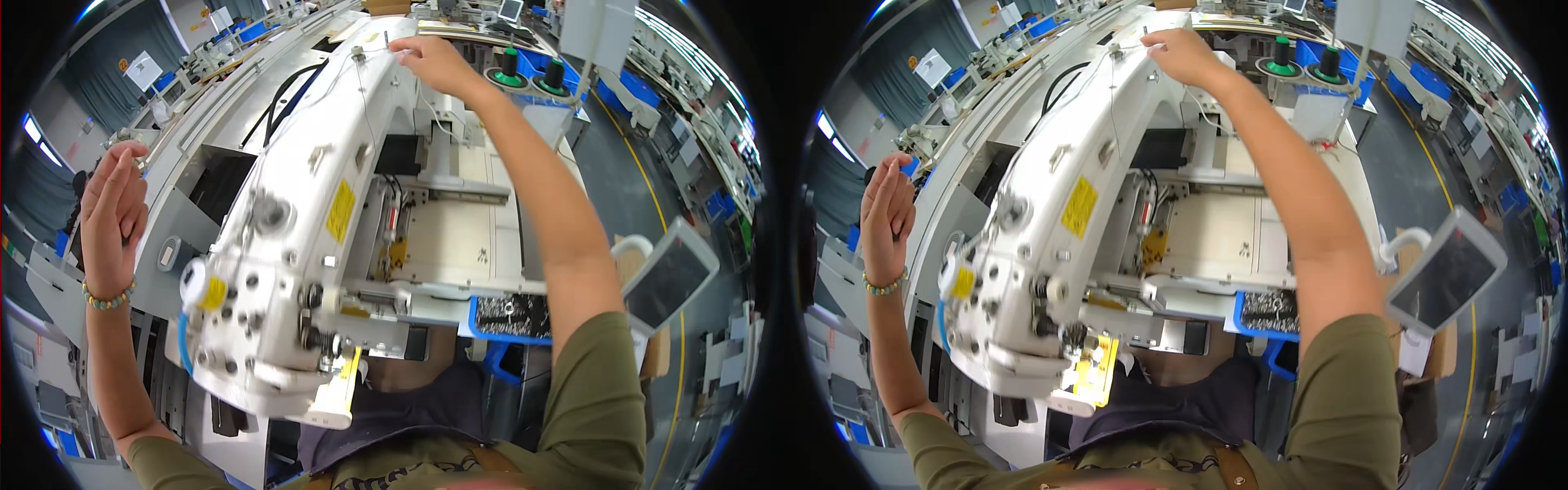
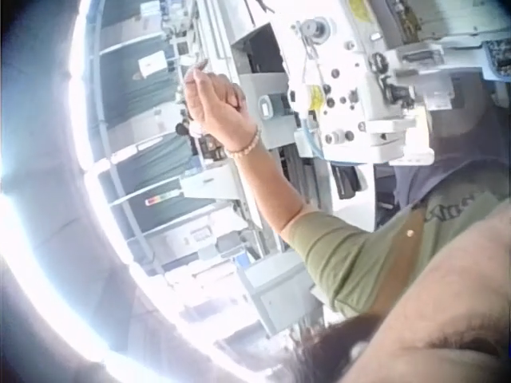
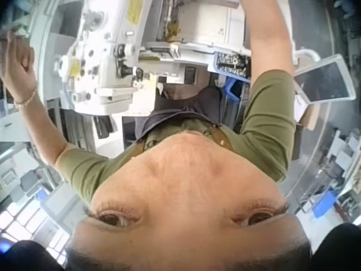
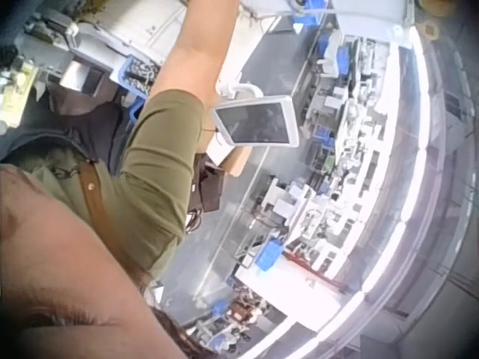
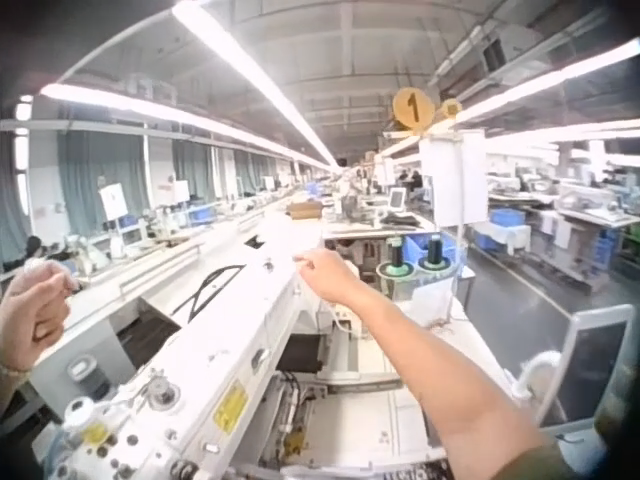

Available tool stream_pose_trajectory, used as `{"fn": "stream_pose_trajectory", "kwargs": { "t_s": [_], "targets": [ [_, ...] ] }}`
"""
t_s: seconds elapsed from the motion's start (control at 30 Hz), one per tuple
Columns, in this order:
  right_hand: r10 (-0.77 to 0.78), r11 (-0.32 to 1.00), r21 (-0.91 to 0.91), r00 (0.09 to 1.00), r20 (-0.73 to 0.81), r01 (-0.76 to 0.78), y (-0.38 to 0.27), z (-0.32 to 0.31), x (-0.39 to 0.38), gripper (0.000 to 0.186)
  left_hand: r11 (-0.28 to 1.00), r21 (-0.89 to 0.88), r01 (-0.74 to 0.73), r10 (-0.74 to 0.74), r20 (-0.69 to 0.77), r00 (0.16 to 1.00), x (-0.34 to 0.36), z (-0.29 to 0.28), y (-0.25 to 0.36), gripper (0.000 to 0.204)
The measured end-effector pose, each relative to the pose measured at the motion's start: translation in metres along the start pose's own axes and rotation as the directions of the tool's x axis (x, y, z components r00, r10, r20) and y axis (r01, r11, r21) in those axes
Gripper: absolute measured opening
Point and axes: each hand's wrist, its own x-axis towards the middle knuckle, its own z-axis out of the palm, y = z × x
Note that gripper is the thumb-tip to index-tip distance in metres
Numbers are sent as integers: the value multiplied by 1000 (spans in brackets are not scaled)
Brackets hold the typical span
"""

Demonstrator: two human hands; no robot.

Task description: The recorder is threading and using an industrial sewing machine to sew leather components.

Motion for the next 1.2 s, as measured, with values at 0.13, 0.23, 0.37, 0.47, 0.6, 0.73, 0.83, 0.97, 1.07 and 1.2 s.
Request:
{"fn": "stream_pose_trajectory", "kwargs": {
  "t_s": [0.13,0.23,0.37,0.47,0.6,0.73,0.83,0.97,1.07,1.2],
  "targets": [
    [29,981,195,998,-49,-19,23,41,45,37,981,62,186,-189,64,980,23,38,34,33],
    [4,967,256,999,-39,6,23,47,63,30,944,113,311,-320,75,944,41,50,46,30],
    [-17,994,109,995,103,5,12,27,73,17,884,158,441,-459,112,881,62,70,67,24],
    [-76,993,97,993,91,67,19,25,74,17,866,190,462,-494,199,846,78,95,82,24],
    [-148,974,194,973,176,113,20,14,77,19,856,159,492,-517,249,819,84,124,99,21],
    [-212,971,169,935,284,169,25,-2,68,17,925,280,257,-345,331,878,82,154,89,20],
    [-260,966,141,806,532,219,12,-29,62,16,856,516,45,-285,396,873,95,184,92,26],
    [-435,899,286,605,667,331,-33,-106,59,10,612,753,-242,-196,440,876,117,239,40,50],
    [-461,885,354,459,760,303,-43,-158,51,8,557,783,-278,-200,451,870,137,279,17,41],
    [-374,926,324,341,863,195,-46,-224,31,10,443,738,-510,-200,635,746,128,318,-10,23]
  ]
}}
